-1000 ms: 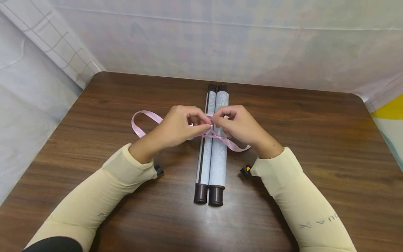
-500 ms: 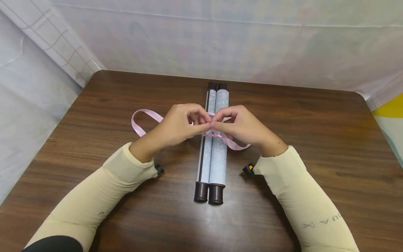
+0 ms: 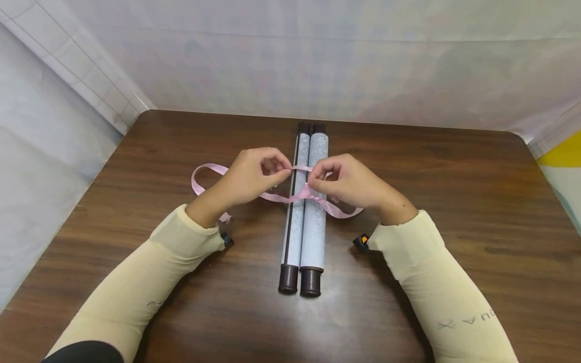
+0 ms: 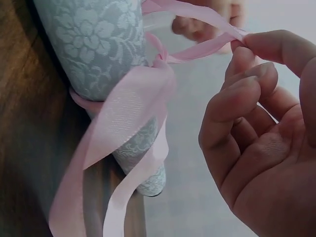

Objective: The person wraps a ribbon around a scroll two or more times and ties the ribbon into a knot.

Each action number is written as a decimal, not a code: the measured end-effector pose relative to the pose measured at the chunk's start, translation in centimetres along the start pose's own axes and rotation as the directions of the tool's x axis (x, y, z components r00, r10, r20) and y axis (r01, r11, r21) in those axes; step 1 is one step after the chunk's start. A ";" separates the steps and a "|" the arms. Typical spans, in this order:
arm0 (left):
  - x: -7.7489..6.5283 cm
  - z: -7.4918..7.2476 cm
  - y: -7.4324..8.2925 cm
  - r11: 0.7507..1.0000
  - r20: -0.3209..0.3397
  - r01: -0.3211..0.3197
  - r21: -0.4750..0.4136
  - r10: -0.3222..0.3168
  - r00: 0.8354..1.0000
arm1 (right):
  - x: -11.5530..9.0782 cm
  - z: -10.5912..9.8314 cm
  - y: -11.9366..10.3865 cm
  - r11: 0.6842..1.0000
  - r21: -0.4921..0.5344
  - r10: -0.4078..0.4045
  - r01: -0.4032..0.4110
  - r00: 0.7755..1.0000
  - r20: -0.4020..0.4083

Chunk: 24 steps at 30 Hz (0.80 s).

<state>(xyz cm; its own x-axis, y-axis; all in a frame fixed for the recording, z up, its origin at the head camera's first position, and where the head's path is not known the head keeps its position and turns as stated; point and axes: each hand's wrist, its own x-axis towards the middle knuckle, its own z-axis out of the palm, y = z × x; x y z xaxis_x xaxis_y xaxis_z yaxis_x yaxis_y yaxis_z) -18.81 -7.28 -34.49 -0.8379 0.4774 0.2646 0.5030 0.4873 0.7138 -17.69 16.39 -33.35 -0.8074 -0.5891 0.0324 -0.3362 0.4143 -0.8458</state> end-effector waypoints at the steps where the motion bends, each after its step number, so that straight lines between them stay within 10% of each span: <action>1: 0.1 -0.2 -0.5 0.999 0.004 0.032 0.025 -0.032 0.999 | 0.0 0.1 0.0 1.000 -0.006 0.007 -0.007 1.000 -0.002; 8: 1.1 -1.5 -1.9 0.946 0.110 0.215 0.244 -0.247 0.963 | 0.3 0.5 0.2 1.000 -0.018 0.018 -0.018 1.000 -0.019; 15: 2.7 -0.8 -1.2 0.896 0.249 0.146 0.420 -0.268 0.931 | 0.7 0.9 0.4 1.000 -0.002 0.010 -0.010 1.000 -0.014; 24: 2.8 -0.4 -1.2 0.829 0.201 0.106 0.549 -0.254 0.946 | 1.3 1.5 0.2 1.000 0.000 -0.026 0.026 0.999 -0.025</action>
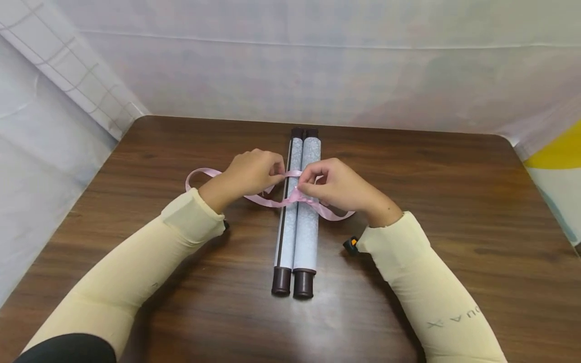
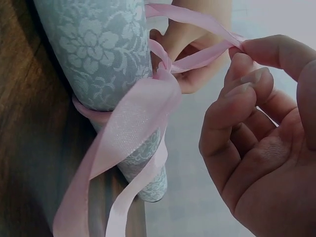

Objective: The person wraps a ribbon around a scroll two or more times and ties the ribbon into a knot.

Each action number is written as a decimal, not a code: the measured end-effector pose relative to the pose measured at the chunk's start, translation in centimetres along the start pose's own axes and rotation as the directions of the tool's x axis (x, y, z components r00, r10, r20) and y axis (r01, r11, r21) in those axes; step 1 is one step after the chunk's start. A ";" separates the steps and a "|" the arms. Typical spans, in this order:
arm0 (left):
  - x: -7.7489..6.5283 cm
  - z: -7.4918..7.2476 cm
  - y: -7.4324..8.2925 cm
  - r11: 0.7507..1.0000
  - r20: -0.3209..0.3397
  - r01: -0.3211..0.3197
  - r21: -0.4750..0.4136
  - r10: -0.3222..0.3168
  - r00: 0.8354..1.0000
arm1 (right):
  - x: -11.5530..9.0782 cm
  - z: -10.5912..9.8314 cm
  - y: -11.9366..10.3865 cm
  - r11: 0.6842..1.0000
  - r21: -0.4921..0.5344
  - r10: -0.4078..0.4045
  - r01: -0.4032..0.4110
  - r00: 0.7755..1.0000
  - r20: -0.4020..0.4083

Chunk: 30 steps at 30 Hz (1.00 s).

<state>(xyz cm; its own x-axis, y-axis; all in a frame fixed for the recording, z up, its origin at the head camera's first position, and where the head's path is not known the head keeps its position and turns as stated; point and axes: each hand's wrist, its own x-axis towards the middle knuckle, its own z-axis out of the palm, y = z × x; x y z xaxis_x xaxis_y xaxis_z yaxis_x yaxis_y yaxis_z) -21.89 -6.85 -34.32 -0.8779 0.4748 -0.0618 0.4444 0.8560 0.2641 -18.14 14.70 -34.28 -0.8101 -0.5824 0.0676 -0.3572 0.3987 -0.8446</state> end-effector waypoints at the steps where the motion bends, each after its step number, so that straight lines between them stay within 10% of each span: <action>1: 0.0 0.0 -0.1 1.000 -0.008 -0.003 0.007 0.003 1.000 | 0.1 0.0 0.0 1.000 -0.003 -0.003 0.003 1.000 -0.001; 18: 0.2 -0.1 0.0 1.000 -0.004 0.009 0.027 -0.008 1.000 | 0.1 -0.1 -0.1 0.999 -0.035 -0.010 0.010 1.000 -0.022; 30: -3.0 -1.7 -2.0 0.999 -0.109 0.041 0.023 -0.039 0.993 | 0.1 -0.5 -0.6 0.999 -0.039 -0.010 0.008 0.998 -0.063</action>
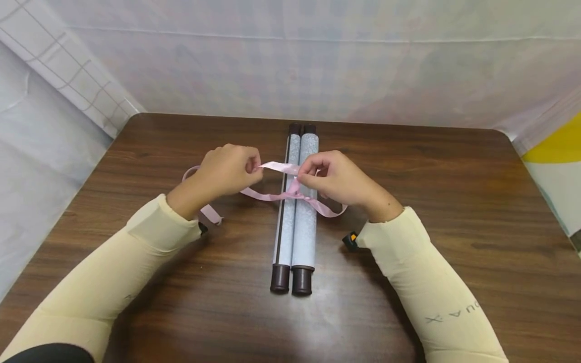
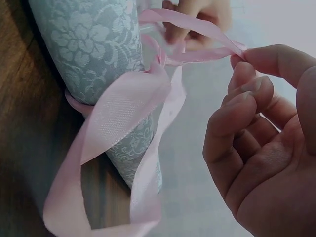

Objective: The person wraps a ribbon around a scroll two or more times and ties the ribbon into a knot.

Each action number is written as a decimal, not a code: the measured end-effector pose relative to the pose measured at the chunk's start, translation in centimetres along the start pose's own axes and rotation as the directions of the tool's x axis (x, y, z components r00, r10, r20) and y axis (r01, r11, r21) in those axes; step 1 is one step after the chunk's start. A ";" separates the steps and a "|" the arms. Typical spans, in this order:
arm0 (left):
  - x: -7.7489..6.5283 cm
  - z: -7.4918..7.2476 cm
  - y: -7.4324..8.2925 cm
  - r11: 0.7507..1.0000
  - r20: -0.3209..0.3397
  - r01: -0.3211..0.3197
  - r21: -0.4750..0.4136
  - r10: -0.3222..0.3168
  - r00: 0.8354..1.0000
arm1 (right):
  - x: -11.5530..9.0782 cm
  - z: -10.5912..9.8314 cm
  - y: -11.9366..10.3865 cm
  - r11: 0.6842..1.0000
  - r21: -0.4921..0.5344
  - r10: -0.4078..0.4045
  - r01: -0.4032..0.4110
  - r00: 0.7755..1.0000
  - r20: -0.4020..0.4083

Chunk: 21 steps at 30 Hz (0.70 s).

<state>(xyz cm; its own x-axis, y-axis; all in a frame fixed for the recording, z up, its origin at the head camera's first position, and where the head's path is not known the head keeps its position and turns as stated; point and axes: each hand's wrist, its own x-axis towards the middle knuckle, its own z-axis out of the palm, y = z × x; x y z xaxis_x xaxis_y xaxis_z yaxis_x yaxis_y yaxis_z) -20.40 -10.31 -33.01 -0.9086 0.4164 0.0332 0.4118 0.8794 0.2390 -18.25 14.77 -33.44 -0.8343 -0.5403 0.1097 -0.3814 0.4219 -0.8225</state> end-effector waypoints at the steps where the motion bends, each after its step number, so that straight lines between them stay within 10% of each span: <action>1: -0.4 -0.1 -0.2 1.000 -0.001 -0.001 0.004 0.001 1.000 | 0.0 0.0 0.0 1.000 -0.003 0.000 0.000 1.000 -0.004; 21: -4.7 -0.9 1.7 0.973 0.116 -0.192 -0.127 0.207 0.971 | 0.0 -0.1 0.0 1.000 -0.004 0.001 -0.001 1.000 -0.024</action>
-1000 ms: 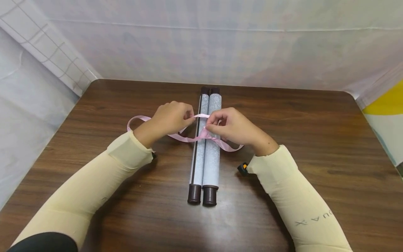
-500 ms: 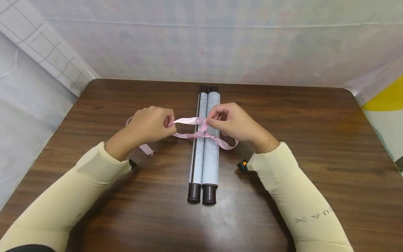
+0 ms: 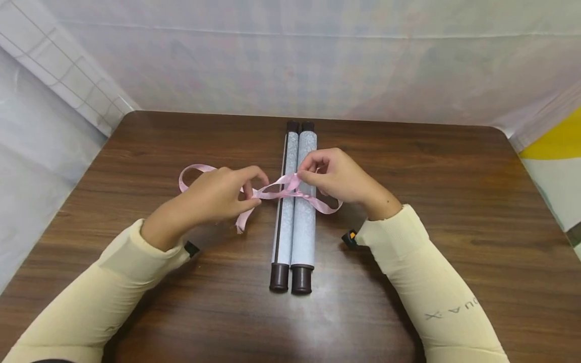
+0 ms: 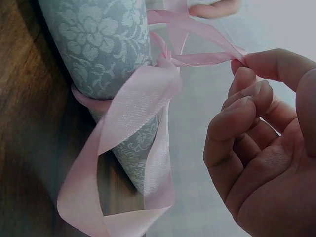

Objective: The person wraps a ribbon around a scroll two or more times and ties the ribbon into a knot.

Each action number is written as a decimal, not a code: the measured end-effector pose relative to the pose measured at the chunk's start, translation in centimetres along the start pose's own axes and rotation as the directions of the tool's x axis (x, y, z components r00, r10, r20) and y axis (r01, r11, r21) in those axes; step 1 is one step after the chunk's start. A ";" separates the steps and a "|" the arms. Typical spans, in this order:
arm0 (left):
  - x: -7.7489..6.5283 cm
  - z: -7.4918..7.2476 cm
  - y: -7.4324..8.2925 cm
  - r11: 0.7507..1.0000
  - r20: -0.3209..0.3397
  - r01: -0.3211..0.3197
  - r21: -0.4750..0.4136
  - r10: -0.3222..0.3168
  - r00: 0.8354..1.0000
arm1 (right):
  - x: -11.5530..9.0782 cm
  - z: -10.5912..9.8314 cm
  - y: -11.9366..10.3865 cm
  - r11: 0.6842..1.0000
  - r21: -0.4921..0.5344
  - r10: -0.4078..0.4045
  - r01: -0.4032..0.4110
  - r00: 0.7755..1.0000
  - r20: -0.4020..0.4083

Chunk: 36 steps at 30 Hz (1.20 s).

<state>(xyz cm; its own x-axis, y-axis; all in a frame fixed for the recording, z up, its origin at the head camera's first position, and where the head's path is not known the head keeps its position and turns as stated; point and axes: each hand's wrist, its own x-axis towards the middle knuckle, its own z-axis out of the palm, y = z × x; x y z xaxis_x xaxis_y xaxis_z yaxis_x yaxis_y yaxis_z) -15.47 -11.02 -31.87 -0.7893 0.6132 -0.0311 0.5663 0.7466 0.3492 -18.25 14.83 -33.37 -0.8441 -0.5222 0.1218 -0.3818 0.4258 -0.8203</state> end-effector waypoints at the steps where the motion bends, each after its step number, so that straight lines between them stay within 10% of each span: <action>1: 0.0 0.1 0.2 1.000 0.004 -0.022 -0.008 0.022 1.000 | -0.1 0.0 0.0 1.000 -0.004 -0.004 0.004 1.000 0.000; 21: -0.2 1.7 3.3 0.937 0.120 -0.318 -0.145 0.336 0.934 | -1.6 -1.1 -0.9 1.000 -0.020 0.015 -0.015 1.000 0.003; 36: 1.4 3.6 6.2 0.951 -0.008 -0.310 0.014 0.310 0.951 | -1.0 -0.7 -0.2 1.000 0.016 0.007 -0.007 1.000 0.024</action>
<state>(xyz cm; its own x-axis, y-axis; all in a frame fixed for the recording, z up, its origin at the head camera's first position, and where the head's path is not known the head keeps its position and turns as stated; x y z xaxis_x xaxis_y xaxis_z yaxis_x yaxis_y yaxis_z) -12.24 -4.64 -33.15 -0.5766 0.8124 0.0866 0.7864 0.5231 0.3284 -17.56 15.80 -32.99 -0.8375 -0.5366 0.1031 -0.3696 0.4174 -0.8302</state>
